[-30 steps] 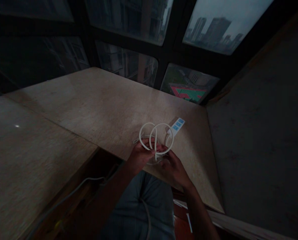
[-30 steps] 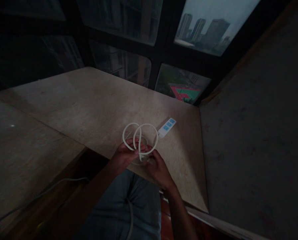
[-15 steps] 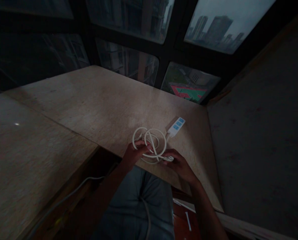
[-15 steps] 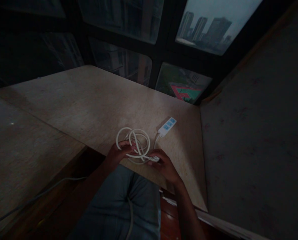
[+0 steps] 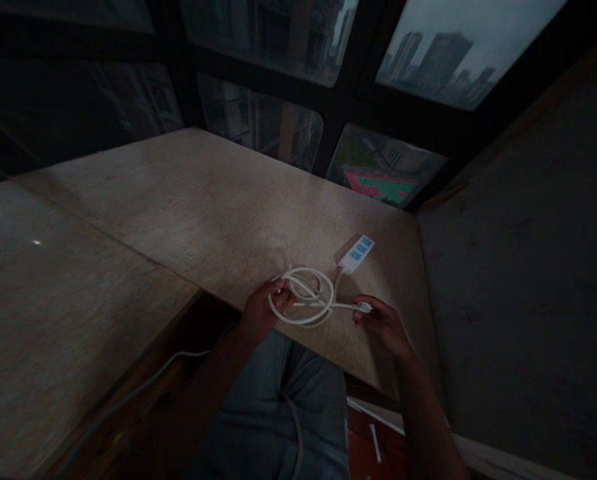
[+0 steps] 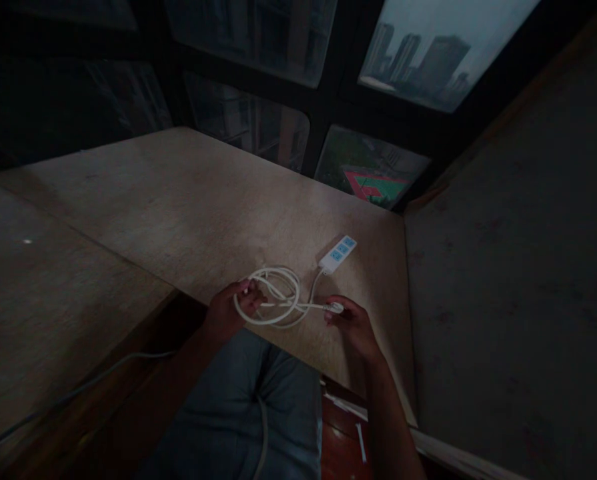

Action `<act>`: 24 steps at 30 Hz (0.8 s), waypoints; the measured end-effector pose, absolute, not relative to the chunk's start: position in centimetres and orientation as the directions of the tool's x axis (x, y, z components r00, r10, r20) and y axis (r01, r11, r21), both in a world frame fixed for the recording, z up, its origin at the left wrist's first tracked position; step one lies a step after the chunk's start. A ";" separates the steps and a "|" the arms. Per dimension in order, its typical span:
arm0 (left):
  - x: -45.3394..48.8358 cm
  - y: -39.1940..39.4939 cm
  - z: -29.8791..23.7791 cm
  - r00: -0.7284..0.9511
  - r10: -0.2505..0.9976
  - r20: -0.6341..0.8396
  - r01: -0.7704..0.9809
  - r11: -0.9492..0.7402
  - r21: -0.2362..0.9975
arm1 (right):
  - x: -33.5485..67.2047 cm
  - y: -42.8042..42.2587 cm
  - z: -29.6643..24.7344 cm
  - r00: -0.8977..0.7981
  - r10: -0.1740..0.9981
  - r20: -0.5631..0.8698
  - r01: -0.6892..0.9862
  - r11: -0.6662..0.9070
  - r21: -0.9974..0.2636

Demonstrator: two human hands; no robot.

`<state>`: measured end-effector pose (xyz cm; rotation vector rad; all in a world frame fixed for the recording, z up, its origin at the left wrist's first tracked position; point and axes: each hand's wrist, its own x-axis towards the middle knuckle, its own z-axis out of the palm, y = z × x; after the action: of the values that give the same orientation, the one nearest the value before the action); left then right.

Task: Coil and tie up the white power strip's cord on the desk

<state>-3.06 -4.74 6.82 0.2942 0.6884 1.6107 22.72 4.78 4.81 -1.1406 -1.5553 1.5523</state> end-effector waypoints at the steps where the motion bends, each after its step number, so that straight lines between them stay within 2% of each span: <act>1: -3.1 -4.8 6.9 -0.158 0.969 -0.189 -0.803 -0.015 0.595 | 22.8 4.9 5.0 -0.383 0.915 -0.126 0.111 -0.090 -0.990; 8: -3.6 -4.9 6.9 -0.125 0.976 -0.178 -0.810 0.003 0.586 | 24.3 6.5 5.7 -0.226 0.963 -0.145 -0.007 -0.151 -0.989; 11: -3.7 -5.1 6.4 -0.094 0.980 -0.177 -0.784 0.037 0.620 | 25.2 7.5 6.1 -0.153 0.981 -0.119 -0.069 -0.131 -0.989; 19: -2.5 -5.1 5.7 -0.208 0.947 -0.246 -0.612 0.071 0.788 | 23.5 8.1 9.1 -0.081 0.988 0.132 -0.154 0.118 -0.981; 24: -1.3 -4.2 6.4 -0.288 0.932 -0.222 -0.318 0.125 0.940 | 19.4 6.9 12.0 -0.130 0.948 0.289 -0.260 0.248 -0.933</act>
<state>-1.32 -4.21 6.38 0.6835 1.2853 1.4276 19.39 6.93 11.99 -0.7466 -1.2628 1.2250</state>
